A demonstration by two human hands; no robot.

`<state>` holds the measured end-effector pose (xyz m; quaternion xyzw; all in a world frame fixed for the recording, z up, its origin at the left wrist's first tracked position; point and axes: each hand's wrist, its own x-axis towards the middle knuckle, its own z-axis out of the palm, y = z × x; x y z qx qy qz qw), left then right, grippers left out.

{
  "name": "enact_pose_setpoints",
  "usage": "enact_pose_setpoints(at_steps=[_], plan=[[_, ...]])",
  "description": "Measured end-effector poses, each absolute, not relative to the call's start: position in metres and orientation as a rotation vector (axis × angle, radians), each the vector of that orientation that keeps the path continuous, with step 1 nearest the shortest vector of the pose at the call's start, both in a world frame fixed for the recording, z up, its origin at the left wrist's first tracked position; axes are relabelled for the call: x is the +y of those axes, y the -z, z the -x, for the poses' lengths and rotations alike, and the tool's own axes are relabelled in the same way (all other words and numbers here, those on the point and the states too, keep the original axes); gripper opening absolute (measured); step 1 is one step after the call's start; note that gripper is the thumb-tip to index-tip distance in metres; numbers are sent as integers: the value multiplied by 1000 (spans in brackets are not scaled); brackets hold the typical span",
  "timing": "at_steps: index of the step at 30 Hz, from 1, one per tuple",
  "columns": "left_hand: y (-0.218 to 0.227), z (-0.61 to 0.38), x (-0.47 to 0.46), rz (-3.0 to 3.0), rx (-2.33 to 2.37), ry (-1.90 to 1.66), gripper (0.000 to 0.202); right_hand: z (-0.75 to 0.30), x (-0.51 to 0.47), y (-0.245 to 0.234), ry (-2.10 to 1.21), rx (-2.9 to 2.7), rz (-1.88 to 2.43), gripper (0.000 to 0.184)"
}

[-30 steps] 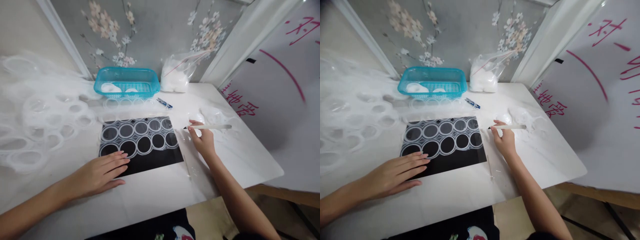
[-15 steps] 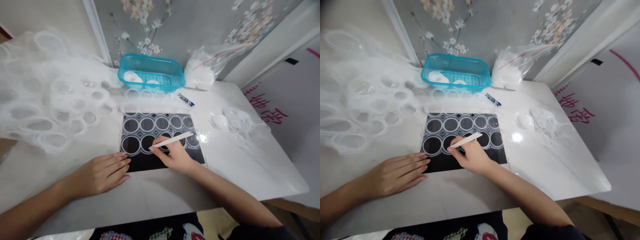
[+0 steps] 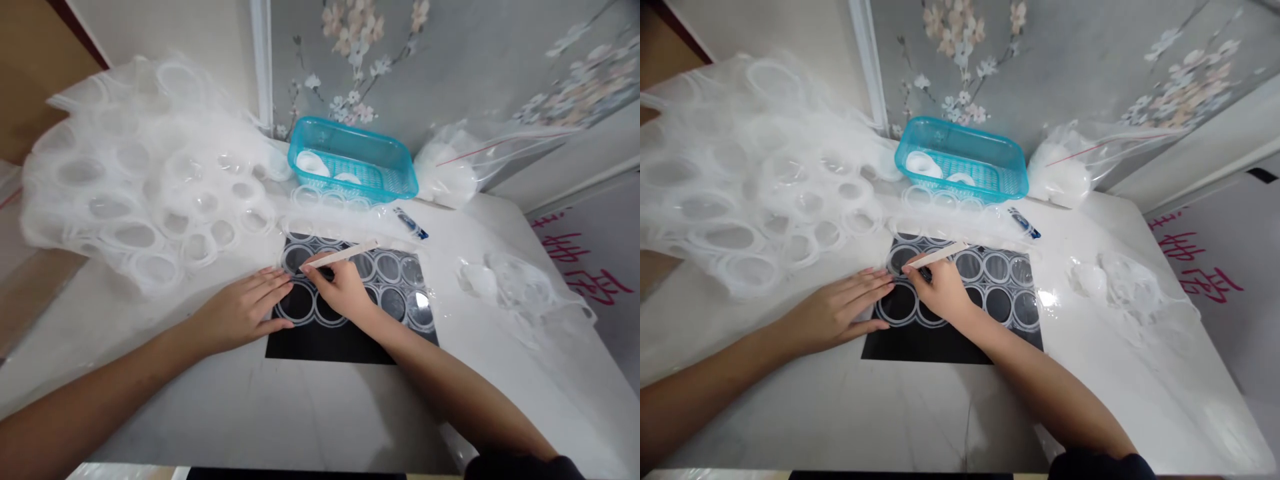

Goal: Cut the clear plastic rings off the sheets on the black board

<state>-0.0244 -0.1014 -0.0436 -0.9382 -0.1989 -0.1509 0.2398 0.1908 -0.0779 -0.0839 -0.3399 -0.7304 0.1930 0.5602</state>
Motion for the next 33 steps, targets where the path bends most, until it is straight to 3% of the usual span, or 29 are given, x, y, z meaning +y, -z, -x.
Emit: enact_pose_setpoints(at_steps=[7,13,16,19,24,27,33], plan=[[45,20,-100,2572,-488,340,56,-191,-83,90,-358,-1751,806,12],[44,16,-100,2678,-600,258,74,-194,-72,91,346,-2133,733,20],[43,17,-101,2706,-667,243,77,-217,-47,68,464,-1836,925,22],[42,18,-101,2699,-661,303,74,-240,-39,49,370,-1334,1103,26],[40,9,-101,2588,-576,450,60,-236,-79,77,-22,-1753,961,18],[43,-5,-103,2572,-487,385,59,-227,-91,101,-305,-1700,894,18],[58,-32,-99,2529,-498,205,67,-229,-85,108,-405,-1623,864,18]])
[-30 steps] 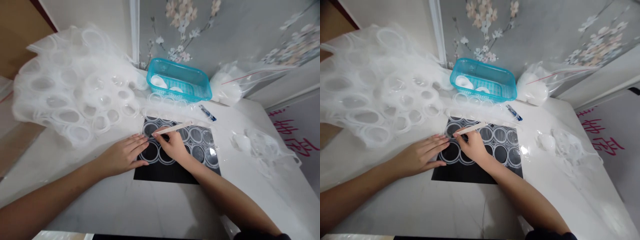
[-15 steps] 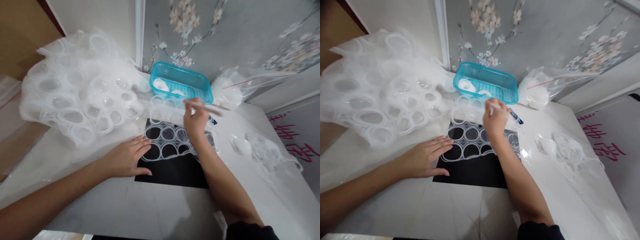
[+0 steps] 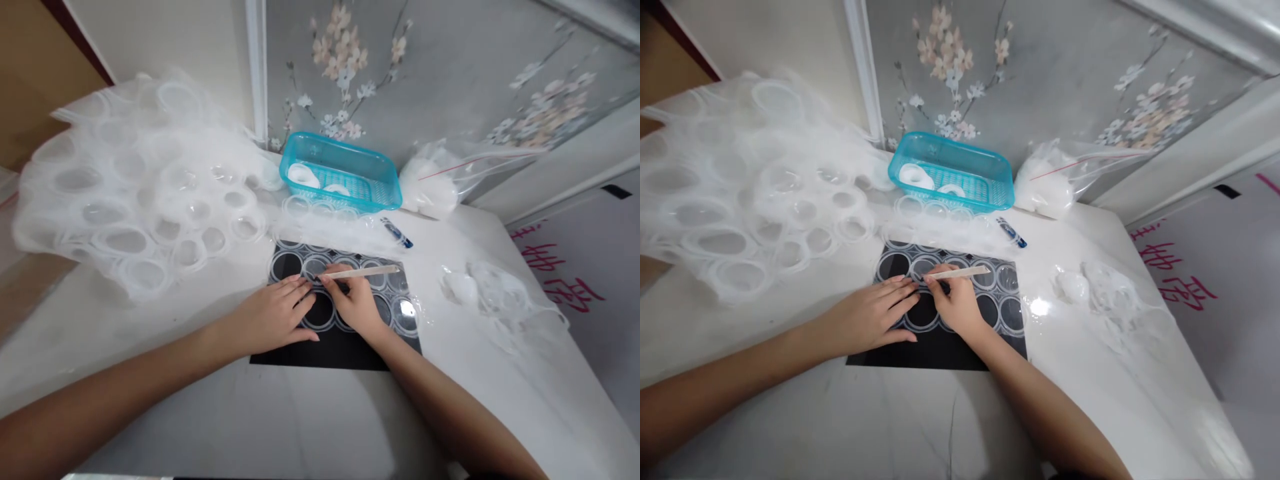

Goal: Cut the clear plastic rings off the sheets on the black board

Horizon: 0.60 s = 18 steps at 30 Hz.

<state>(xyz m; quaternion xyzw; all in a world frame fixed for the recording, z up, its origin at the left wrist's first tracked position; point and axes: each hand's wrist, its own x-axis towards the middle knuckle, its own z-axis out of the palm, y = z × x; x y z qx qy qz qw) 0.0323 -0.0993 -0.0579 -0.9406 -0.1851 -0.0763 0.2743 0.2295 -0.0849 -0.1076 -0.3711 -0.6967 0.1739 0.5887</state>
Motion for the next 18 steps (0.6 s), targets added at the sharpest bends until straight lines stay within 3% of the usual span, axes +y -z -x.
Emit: enact_pose_setpoints(at_steps=[12,18], plan=[[56,-34,-94,2526,-489,210,62,-229,-88,110,-339,-1615,857,16],[49,-34,-94,2636,-545,164,68,-222,-96,118,147,-1913,913,19]])
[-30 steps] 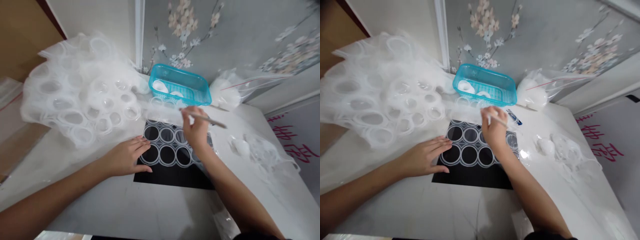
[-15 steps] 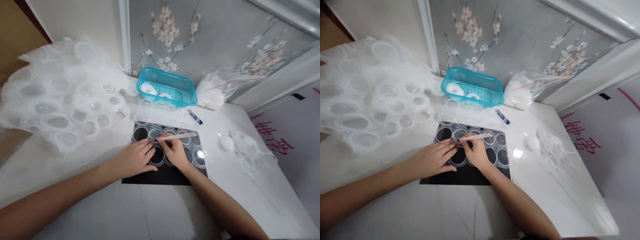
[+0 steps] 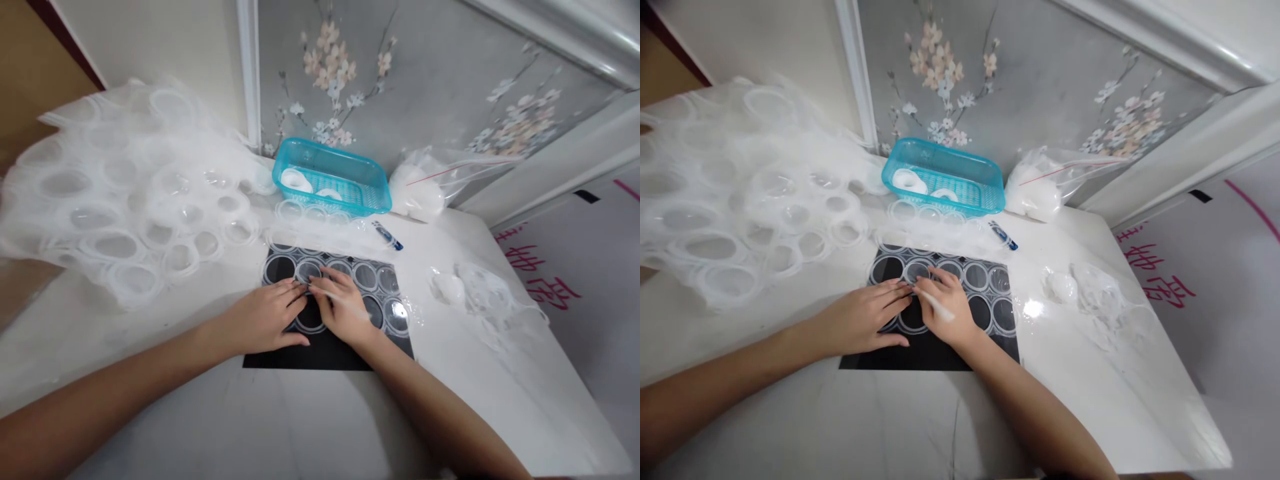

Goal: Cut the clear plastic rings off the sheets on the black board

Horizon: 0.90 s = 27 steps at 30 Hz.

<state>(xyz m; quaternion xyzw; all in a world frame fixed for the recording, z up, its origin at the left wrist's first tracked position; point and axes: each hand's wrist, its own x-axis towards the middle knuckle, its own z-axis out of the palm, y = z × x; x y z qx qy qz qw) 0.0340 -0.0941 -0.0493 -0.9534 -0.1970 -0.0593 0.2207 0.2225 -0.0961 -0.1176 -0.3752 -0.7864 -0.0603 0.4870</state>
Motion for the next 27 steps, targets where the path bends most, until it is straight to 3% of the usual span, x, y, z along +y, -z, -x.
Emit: enact_pose_setpoints(at_steps=[3,8,17,27], plan=[[44,-33,-92,2750,-636,101,75,-230,-86,98,461,-2024,964,21],[38,-26,-92,2838,-813,35,72,-275,-61,54,398,-1420,1268,30],[43,-54,-101,2712,-447,263,56,-277,-99,128,-192,-1577,1018,23],[57,-92,-94,2633,-527,60,62,-280,-92,128,-224,-1526,982,22]])
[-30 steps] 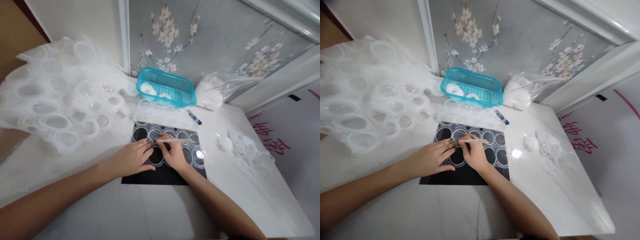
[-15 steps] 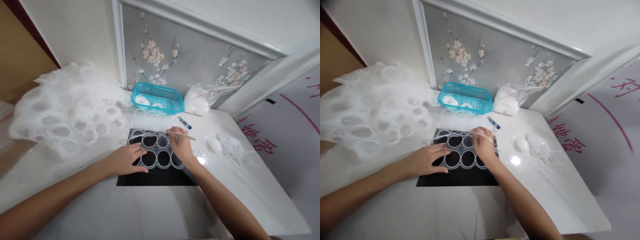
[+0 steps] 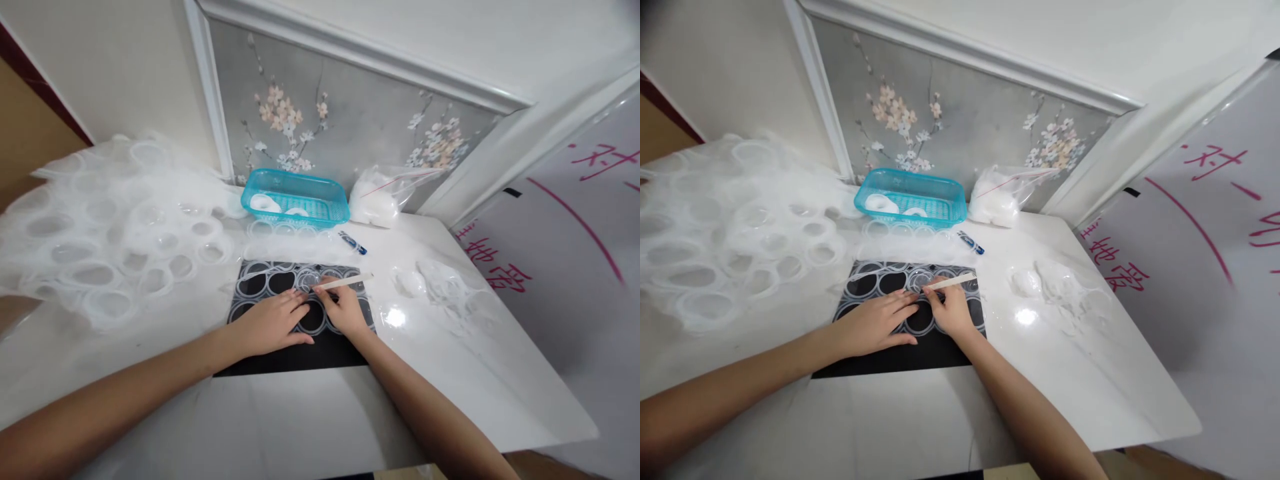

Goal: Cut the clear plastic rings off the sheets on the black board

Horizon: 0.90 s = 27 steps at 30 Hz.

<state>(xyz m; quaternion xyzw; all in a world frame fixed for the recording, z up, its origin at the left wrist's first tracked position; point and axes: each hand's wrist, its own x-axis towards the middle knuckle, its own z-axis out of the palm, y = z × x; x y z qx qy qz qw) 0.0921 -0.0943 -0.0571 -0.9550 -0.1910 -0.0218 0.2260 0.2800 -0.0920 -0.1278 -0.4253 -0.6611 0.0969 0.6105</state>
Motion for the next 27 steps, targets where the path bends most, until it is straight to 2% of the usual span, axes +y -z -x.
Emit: enact_pose_setpoints(at_steps=[3,8,11,14,20,27], plan=[[59,-91,-94,2647,-558,65,67,-277,-97,132,-156,-1610,992,21],[54,-90,-96,2784,-645,70,85,-287,-89,112,270,-1930,1007,24],[48,-87,-94,2833,-748,38,81,-311,-71,86,355,-1537,1176,24],[45,-85,-94,2822,-713,31,78,-333,-66,79,337,-1217,1228,26],[55,-103,-94,2757,-589,143,58,-330,-98,123,-121,-1515,1074,25],[67,-134,-82,2735,-442,80,61,-326,-96,142,-209,-1485,1011,28]])
